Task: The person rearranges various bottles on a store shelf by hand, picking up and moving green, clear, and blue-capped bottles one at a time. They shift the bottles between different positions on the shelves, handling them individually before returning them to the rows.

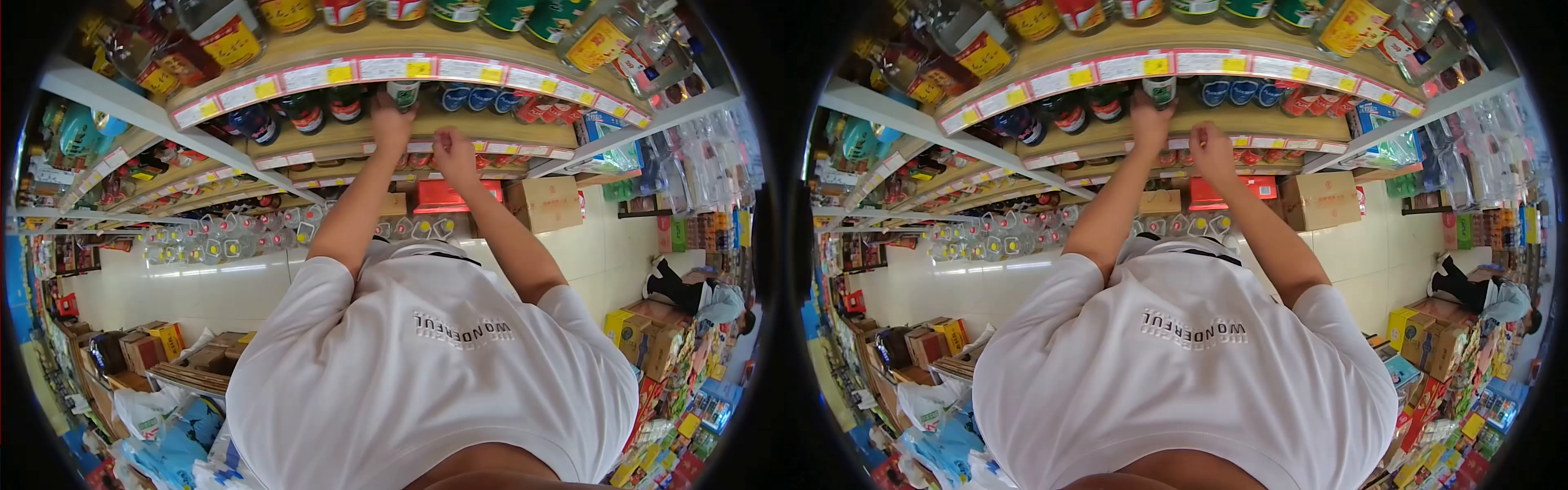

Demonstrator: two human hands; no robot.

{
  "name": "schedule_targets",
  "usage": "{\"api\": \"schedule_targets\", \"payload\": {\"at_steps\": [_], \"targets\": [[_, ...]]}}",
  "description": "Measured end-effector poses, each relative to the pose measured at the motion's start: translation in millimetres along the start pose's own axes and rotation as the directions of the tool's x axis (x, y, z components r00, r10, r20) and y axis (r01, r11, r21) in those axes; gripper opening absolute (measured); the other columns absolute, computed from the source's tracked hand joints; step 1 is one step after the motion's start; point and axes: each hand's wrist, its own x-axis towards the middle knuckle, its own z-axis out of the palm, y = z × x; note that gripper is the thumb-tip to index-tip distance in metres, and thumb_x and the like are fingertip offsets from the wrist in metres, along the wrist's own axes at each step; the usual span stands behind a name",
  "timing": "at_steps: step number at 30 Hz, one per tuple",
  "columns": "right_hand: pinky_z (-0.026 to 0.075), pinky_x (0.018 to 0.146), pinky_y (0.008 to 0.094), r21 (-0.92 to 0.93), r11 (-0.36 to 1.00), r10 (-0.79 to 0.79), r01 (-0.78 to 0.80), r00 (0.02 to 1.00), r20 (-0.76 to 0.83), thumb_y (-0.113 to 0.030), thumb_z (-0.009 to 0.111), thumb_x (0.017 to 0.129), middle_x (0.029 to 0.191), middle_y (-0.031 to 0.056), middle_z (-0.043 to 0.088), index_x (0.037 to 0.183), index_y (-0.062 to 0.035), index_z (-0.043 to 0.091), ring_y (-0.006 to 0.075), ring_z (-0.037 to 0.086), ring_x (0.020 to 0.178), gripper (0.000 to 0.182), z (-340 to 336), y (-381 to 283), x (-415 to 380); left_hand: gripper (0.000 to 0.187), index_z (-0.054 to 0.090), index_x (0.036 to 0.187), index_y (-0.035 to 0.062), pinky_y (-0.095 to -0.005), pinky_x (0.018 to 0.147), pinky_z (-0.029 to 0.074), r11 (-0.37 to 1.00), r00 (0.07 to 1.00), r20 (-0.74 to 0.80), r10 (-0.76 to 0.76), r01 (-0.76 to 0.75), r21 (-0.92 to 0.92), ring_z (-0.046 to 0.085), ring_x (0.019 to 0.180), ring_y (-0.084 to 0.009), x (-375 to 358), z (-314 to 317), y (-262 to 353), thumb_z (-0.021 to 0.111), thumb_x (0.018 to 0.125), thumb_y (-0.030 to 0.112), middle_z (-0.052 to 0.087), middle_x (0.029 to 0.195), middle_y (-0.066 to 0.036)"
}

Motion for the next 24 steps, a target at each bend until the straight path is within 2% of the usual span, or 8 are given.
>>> {"api": "schedule_targets", "payload": {"at_steps": [4, 7, 8, 10, 12, 17, 20, 24], "targets": [[0.054, 0.063, 0.0357, -0.003, 0.999, 0.047, -0.047, 0.997, -0.053, -0.011, 0.066, 0.091, 0.078, 0.0145, 0.069, 0.099, 0.0016, 0.065, 0.0224, 0.067, 0.066, 0.015, 26, -46, 10, 0.074, 0.047, 0.13, -0.0081, -0.0515, 0.093, 0.049, 0.996, 0.998, 0.018, 0.06, -0.059, -0.064, 0.057, 0.109, -0.0501, -7, -11, -5, 0.084, 0.077, 0.025, 0.055, 0.121, -0.032], [0.054, 0.061, 0.035, 0.006, 0.998, 0.07, -0.07, 0.996, -0.064, -0.011, 0.067, 0.09, 0.076, 0.0126, 0.068, 0.098, 0.0017, 0.065, 0.0206, 0.066, 0.064, 0.015, 45, -67, -1, 0.064, 0.049, 0.131, -0.0028, -0.0507, 0.098, 0.047, 0.994, 0.973, 0.232, 0.019, 0.008, -0.113, 0.055, 0.115, -0.0485, -30, -66, 0, 0.081, 0.08, 0.02, 0.055, 0.126, -0.026], [0.053, 0.06, 0.0348, 0.008, 0.997, 0.072, -0.071, 0.995, -0.076, -0.012, 0.067, 0.09, 0.075, 0.0117, 0.067, 0.098, 0.0016, 0.065, 0.02, 0.065, 0.063, 0.015, 50, -71, -4, 0.054, 0.053, 0.13, 0.0028, -0.0513, 0.101, 0.044, 0.972, 0.98, 0.17, 0.107, -0.067, -0.226, 0.053, 0.118, -0.0448, -39, -79, -12, 0.078, 0.084, 0.017, 0.055, 0.128, -0.019], [0.054, 0.065, 0.0364, 0.026, 0.996, 0.08, -0.08, 0.997, -0.016, -0.014, 0.069, 0.09, 0.084, 0.0139, 0.067, 0.105, 0.0023, 0.063, 0.0223, 0.066, 0.067, 0.023, 68, -67, -9, 0.059, 0.05, 0.132, 0.0019, -0.0532, 0.103, 0.041, 0.983, 0.983, 0.024, 0.179, -0.178, -0.038, 0.049, 0.122, -0.0445, -53, -106, -48, 0.079, 0.083, 0.017, 0.051, 0.131, -0.021], [0.054, 0.07, 0.0383, 0.009, 0.999, 0.045, -0.045, 0.999, 0.008, -0.017, 0.071, 0.089, 0.096, 0.0173, 0.066, 0.114, 0.0035, 0.058, 0.0256, 0.066, 0.073, 0.035, 82, -68, -10, 0.07, 0.048, 0.131, -0.0049, -0.0495, 0.099, 0.042, 0.988, 0.967, -0.221, 0.13, -0.108, 0.107, 0.051, 0.115, -0.0447, -43, -143, -67, 0.086, 0.079, 0.022, 0.053, 0.125, -0.026], [0.051, 0.087, 0.0448, -0.109, 0.994, 0.033, -0.029, 0.999, 0.042, -0.027, 0.078, 0.086, 0.122, 0.0297, 0.055, 0.132, 0.0075, 0.041, 0.0383, 0.064, 0.093, 0.069, 135, -89, 14, 0.091, 0.039, 0.13, -0.0119, -0.0572, 0.102, 0.038, 0.994, 0.984, -0.175, -0.019, 0.037, 0.1, 0.044, 0.12, -0.051, -4, -163, -108, 0.091, 0.073, 0.036, 0.045, 0.127, -0.034], [0.054, 0.084, 0.0485, -0.235, 0.95, -0.232, 0.205, 0.968, -0.097, -0.033, 0.083, 0.08, 0.114, 0.0325, 0.059, 0.128, 0.0086, 0.041, 0.0446, 0.065, 0.094, 0.076, 162, -82, 45, 0.093, 0.039, 0.128, -0.0133, -0.0558, 0.1, 0.04, 0.988, 0.993, -0.065, -0.097, 0.104, 0.111, 0.047, 0.118, -0.0511, 10, -165, -108, 0.091, 0.071, 0.038, 0.048, 0.124, -0.033], [0.056, 0.078, 0.0513, -0.179, 0.982, -0.064, 0.054, 0.997, -0.053, -0.038, 0.087, 0.073, 0.102, 0.0321, 0.063, 0.122, 0.0079, 0.043, 0.0484, 0.066, 0.092, 0.08, 182, -74, 61, 0.087, 0.042, 0.126, -0.0118, -0.0527, 0.094, 0.045, 0.984, 0.988, -0.068, -0.137, 0.144, 0.106, 0.053, 0.111, -0.0505, 18, -165, -110, 0.091, 0.071, 0.035, 0.054, 0.116, -0.031]]}}
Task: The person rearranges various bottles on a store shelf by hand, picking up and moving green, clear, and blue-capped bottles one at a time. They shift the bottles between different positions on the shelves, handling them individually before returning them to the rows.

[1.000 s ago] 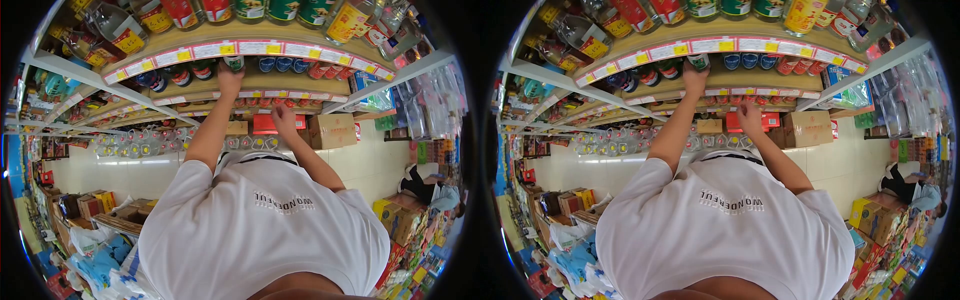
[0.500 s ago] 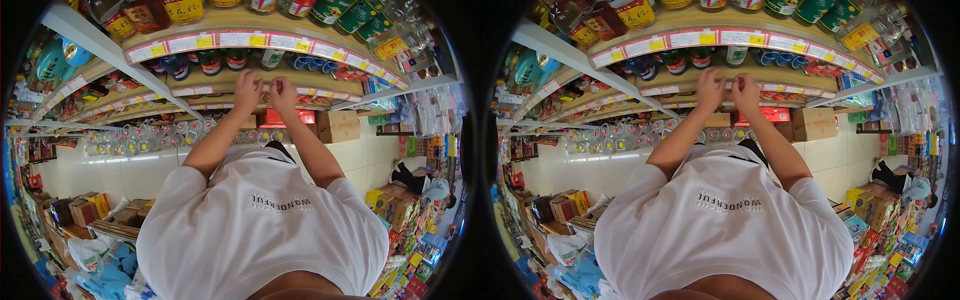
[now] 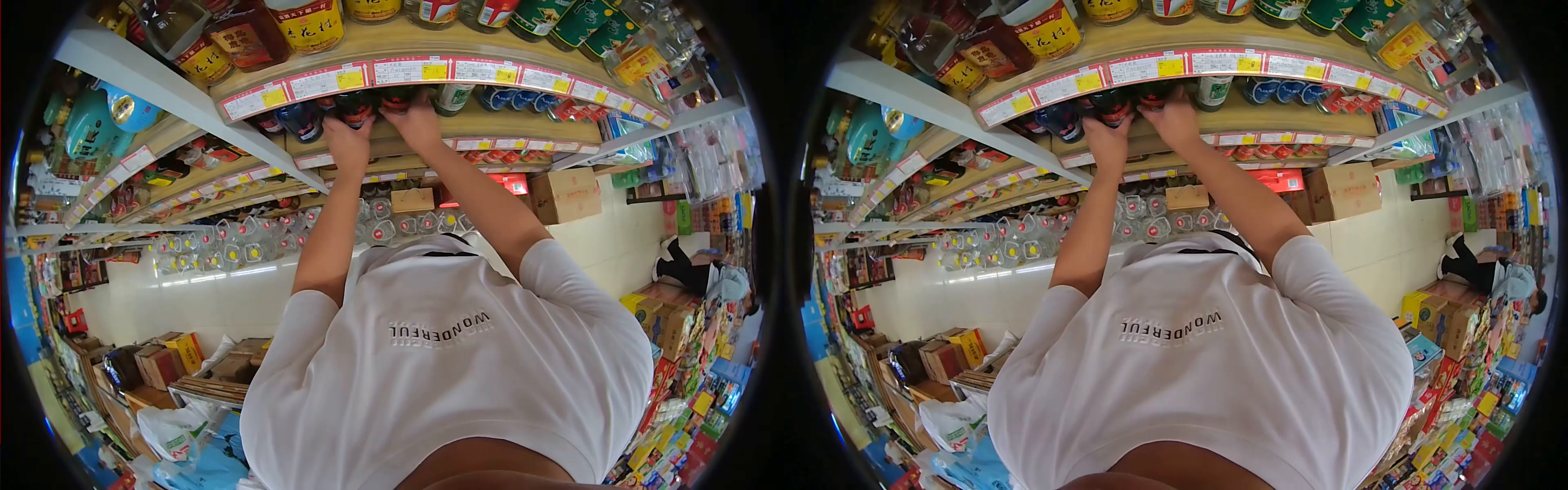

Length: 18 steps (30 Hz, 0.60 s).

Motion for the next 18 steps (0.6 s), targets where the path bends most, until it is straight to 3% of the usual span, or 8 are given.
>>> {"api": "schedule_targets", "payload": {"at_steps": [3, 11, 18], "targets": [[0.057, 0.075, 0.051, -0.014, 0.998, -0.064, 0.063, 0.996, -0.058, -0.039, 0.088, 0.07, 0.098, 0.0312, 0.065, 0.119, 0.0072, 0.044, 0.0478, 0.067, 0.089, 0.081, 8, 12, 4, 0.081, 0.045, 0.126, -0.0089, -0.0521, 0.092, 0.047, 0.997, 0.999, 0.015, 0.032, -0.031, -0.072, 0.056, 0.11, -0.0499, 3, -5, -2, 0.09, 0.072, 0.031, 0.058, 0.116, -0.03], [0.059, 0.072, 0.0496, -0.043, 0.997, -0.06, 0.064, 0.995, 0.076, -0.046, 0.087, 0.066, 0.093, 0.0284, 0.068, 0.125, 0.0072, 0.045, 0.0455, 0.069, 0.084, 0.09, -3, 16, 7, 0.077, 0.048, 0.13, -0.0064, -0.0509, 0.096, 0.047, 0.988, 0.996, 0.068, 0.051, -0.041, -0.149, 0.058, 0.114, -0.0487, 8, -13, -5, 0.088, 0.073, 0.027, 0.059, 0.123, -0.03], [0.06, 0.066, 0.0476, -0.111, 0.986, -0.116, 0.127, 0.988, 0.101, -0.053, 0.085, 0.065, 0.085, 0.0265, 0.069, 0.126, 0.0113, 0.043, 0.0439, 0.071, 0.076, 0.098, 7, 31, 8, 0.076, 0.052, 0.13, -0.0057, -0.0488, 0.095, 0.049, 0.969, 0.989, 0.093, 0.114, -0.091, -0.229, 0.06, 0.115, -0.0463, 13, -10, -21, 0.089, 0.072, 0.026, 0.061, 0.124, -0.029]]}}
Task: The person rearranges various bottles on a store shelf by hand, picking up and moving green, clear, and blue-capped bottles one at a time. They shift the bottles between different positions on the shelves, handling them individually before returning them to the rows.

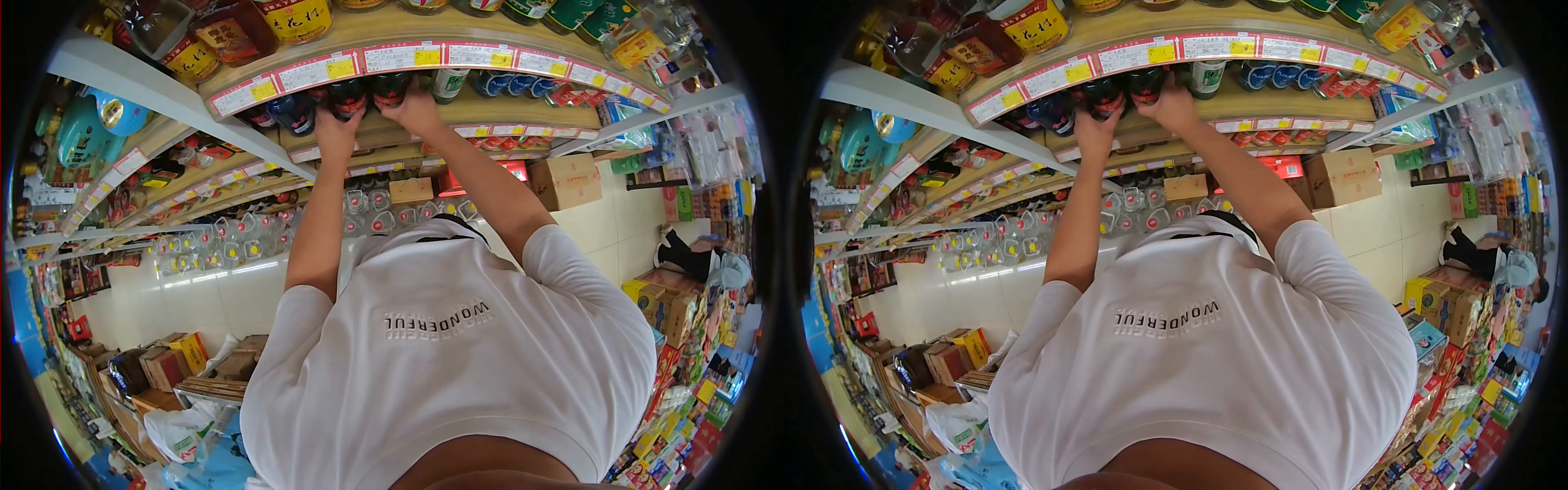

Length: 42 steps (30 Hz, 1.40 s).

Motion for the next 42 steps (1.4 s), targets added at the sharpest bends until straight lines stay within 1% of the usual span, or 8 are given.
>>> {"api": "schedule_targets", "payload": {"at_steps": [7, 11, 14, 19, 22, 25, 34, 42], "targets": [[0.06, 0.066, 0.047, 0.059, 0.993, -0.1, 0.102, 0.994, -0.04, -0.053, 0.085, 0.066, 0.085, 0.0253, 0.07, 0.127, 0.0108, 0.044, 0.0423, 0.071, 0.076, 0.097, 7, 9, 4, 0.075, 0.053, 0.13, -0.0032, -0.0492, 0.096, 0.048, 0.993, 0.997, 0.007, 0.071, -0.072, 0.097, 0.058, 0.112, -0.0459, 1, -2, -6, 0.09, 0.072, 0.025, 0.062, 0.119, -0.026], [0.056, 0.085, 0.0459, 0.098, 0.995, 0.014, -0.023, 0.996, 0.092, -0.044, 0.085, 0.072, 0.117, 0.027, 0.064, 0.131, 0.0065, 0.045, 0.0418, 0.067, 0.1, 0.087, -7, 0, 2, 0.075, 0.053, 0.131, -0.0025, -0.0491, 0.096, 0.047, 0.997, 0.997, 0.066, 0.045, -0.049, 0.052, 0.059, 0.11, -0.0438, 4, -3, -24, 0.09, 0.071, 0.024, 0.062, 0.119, -0.025], [0.06, 0.071, 0.0467, 0.122, 0.987, -0.112, 0.109, 0.993, 0.022, -0.053, 0.084, 0.067, 0.091, 0.0268, 0.07, 0.133, 0.0108, 0.04, 0.0433, 0.071, 0.081, 0.103, 1, 13, 3, 0.076, 0.052, 0.131, -0.0031, -0.0475, 0.095, 0.049, 0.998, 0.991, 0.123, 0.046, -0.041, -0.049, 0.061, 0.109, -0.0412, 9, 1, -45, 0.091, 0.07, 0.022, 0.062, 0.121, -0.024], [0.06, 0.072, 0.0475, 0.108, 0.992, -0.065, 0.058, 0.996, 0.064, -0.055, 0.084, 0.068, 0.092, 0.0275, 0.07, 0.138, 0.0114, 0.033, 0.0438, 0.071, 0.083, 0.11, -10, 4, 3, 0.076, 0.049, 0.133, -0.0052, -0.0406, 0.098, 0.051, 0.914, 0.998, 0.056, -0.011, 0.033, -0.403, 0.063, 0.116, -0.0331, 4, -5, -7, 0.09, 0.071, 0.012, 0.063, 0.123, -0.021], [0.06, 0.072, 0.0475, 0.11, 0.994, -0.036, 0.025, 0.994, 0.105, -0.056, 0.083, 0.068, 0.091, 0.0265, 0.07, 0.141, 0.0118, 0.031, 0.0438, 0.071, 0.082, 0.112, -20, -5, 4, 0.075, 0.047, 0.134, -0.0063, -0.0374, 0.102, 0.051, 0.98, 0.99, 0.136, -0.034, 0.059, -0.191, 0.061, 0.121, -0.0289, 7, -13, -8, 0.089, 0.073, 0.008, 0.061, 0.127, -0.021], [0.06, 0.074, 0.0473, 0.112, 0.994, -0.008, -0.008, 0.989, 0.147, -0.055, 0.084, 0.068, 0.097, 0.0269, 0.07, 0.142, 0.012, 0.029, 0.0441, 0.07, 0.086, 0.114, -20, -5, 3, 0.076, 0.047, 0.134, -0.0067, -0.0382, 0.101, 0.051, 0.915, 0.986, 0.165, -0.031, 0.095, -0.392, 0.062, 0.121, -0.029, 6, -9, -11, 0.089, 0.073, 0.009, 0.059, 0.131, -0.022], [0.053, 0.095, 0.0454, 0.296, 0.953, 0.056, -0.067, 0.997, 0.047, -0.048, 0.088, 0.07, 0.123, 0.0268, 0.065, 0.14, 0.005, 0.037, 0.0404, 0.065, 0.114, 0.101, -54, -45, 12, 0.08, 0.047, 0.135, -0.0048, -0.0451, 0.102, 0.048, 0.998, 0.995, 0.081, 0.06, -0.062, 0.024, 0.056, 0.122, -0.0385, -4, -11, -5, 0.09, 0.072, 0.018, 0.055, 0.13, -0.024], [0.053, 0.096, 0.0439, 0.184, 0.983, -0.025, -0.003, 0.988, 0.15, -0.053, 0.085, 0.071, 0.123, 0.0251, 0.065, 0.134, 0.0054, 0.047, 0.0401, 0.065, 0.113, 0.094, -71, -55, 22, 0.069, 0.047, 0.134, -0.004, -0.0426, 0.097, 0.05, 0.986, 0.98, -0.167, 0.111, -0.13, -0.102, 0.051, 0.122, -0.0352, -50, -15, 18, 0.085, 0.08, 0.014, 0.049, 0.129, -0.021]]}}
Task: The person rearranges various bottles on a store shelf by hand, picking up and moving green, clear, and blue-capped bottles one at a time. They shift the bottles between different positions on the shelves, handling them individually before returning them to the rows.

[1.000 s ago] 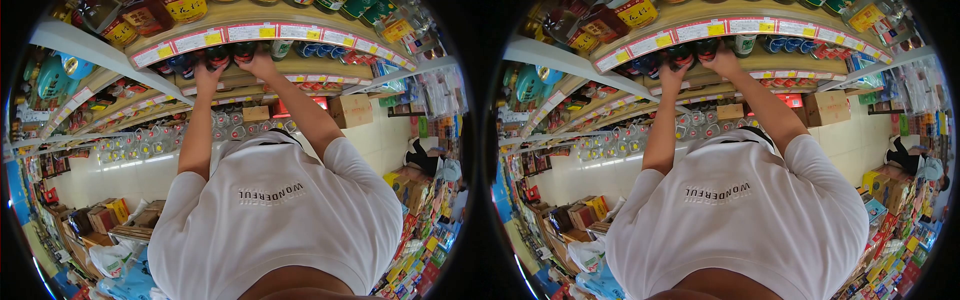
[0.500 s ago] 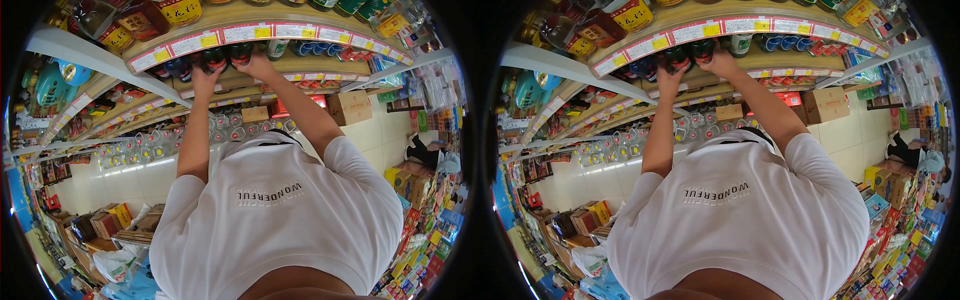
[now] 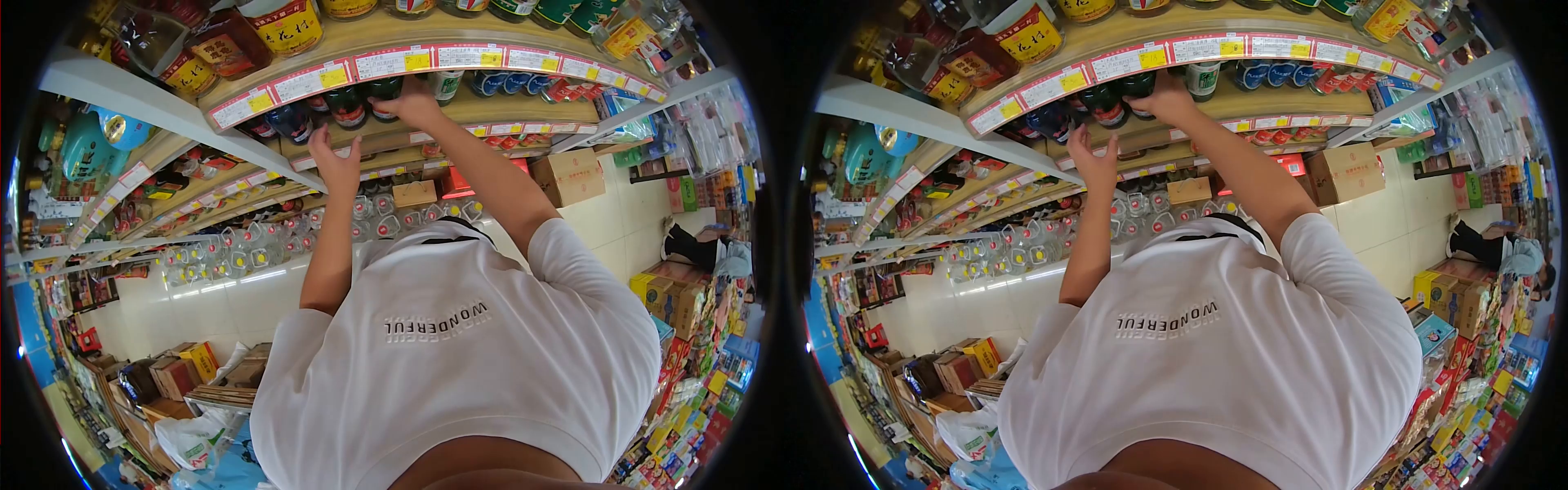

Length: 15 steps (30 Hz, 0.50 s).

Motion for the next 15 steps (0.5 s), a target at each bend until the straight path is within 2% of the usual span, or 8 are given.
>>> {"api": "schedule_targets", "payload": {"at_steps": [4, 7, 8, 11, 14, 15], "targets": [[0.055, 0.092, 0.0439, 0.017, 0.999, 0.045, -0.045, 0.998, -0.032, -0.05, 0.084, 0.072, 0.121, 0.0245, 0.067, 0.135, 0.0079, 0.043, 0.0409, 0.067, 0.108, 0.095, 2, 0, -2, 0.067, 0.046, 0.133, -0.0046, -0.0424, 0.096, 0.05, 0.989, 0.997, 0.009, -0.082, 0.081, 0.127, 0.053, 0.117, -0.0336, 2, -17, -2, 0.084, 0.081, 0.013, 0.045, 0.133, -0.022], [0.057, 0.09, 0.0447, -0.006, 0.999, 0.035, -0.036, 0.998, -0.045, -0.052, 0.085, 0.071, 0.119, 0.0255, 0.068, 0.137, 0.0089, 0.038, 0.0429, 0.068, 0.105, 0.101, 10, 9, 0, 0.067, 0.045, 0.133, -0.0056, -0.0414, 0.098, 0.047, 0.959, 0.973, -0.137, -0.186, 0.21, 0.19, 0.052, 0.116, -0.0344, 11, -32, -10, 0.084, 0.081, 0.014, 0.045, 0.131, -0.023], [0.057, 0.09, 0.0451, -0.006, 0.999, 0.043, -0.043, 0.998, -0.046, -0.053, 0.085, 0.071, 0.119, 0.0259, 0.068, 0.137, 0.0087, 0.036, 0.0431, 0.068, 0.105, 0.102, 13, 14, 0, 0.071, 0.043, 0.134, -0.0067, -0.0431, 0.101, 0.044, 0.97, 0.971, -0.185, -0.152, 0.183, 0.161, 0.051, 0.119, -0.0378, 15, -33, -21, 0.085, 0.081, 0.015, 0.047, 0.129, -0.024], [0.057, 0.09, 0.0464, 0.003, 0.997, 0.071, -0.071, 0.997, -0.033, -0.054, 0.084, 0.071, 0.119, 0.0272, 0.067, 0.14, 0.0072, 0.033, 0.0448, 0.068, 0.104, 0.106, 14, 15, 0, 0.078, 0.04, 0.135, -0.008, -0.0474, 0.101, 0.043, 0.952, 0.975, -0.221, -0.027, 0.093, 0.293, 0.048, 0.122, -0.0435, 30, -33, -31, 0.087, 0.079, 0.019, 0.048, 0.129, -0.028], [0.057, 0.091, 0.0463, 0.0, 0.997, 0.082, -0.082, 0.996, -0.025, -0.055, 0.084, 0.071, 0.12, 0.0275, 0.067, 0.141, 0.0065, 0.033, 0.0451, 0.067, 0.106, 0.106, 9, 10, -1, 0.089, 0.034, 0.137, -0.0117, -0.0511, 0.104, 0.043, 0.875, 0.971, -0.21, -0.114, 0.198, 0.441, 0.048, 0.125, -0.0484, 45, -31, -23, 0.089, 0.077, 0.024, 0.046, 0.133, -0.034], [0.056, 0.091, 0.0463, -0.018, 0.997, 0.08, -0.08, 0.996, -0.032, -0.055, 0.084, 0.071, 0.12, 0.0277, 0.067, 0.141, 0.0063, 0.033, 0.0451, 0.067, 0.107, 0.106, 11, 10, -1, 0.089, 0.036, 0.136, -0.0117, -0.051, 0.103, 0.044, 0.867, 0.958, -0.238, -0.162, 0.254, 0.429, 0.049, 0.123, -0.0491, 52, -29, -19, 0.089, 0.076, 0.025, 0.048, 0.131, -0.034]]}}
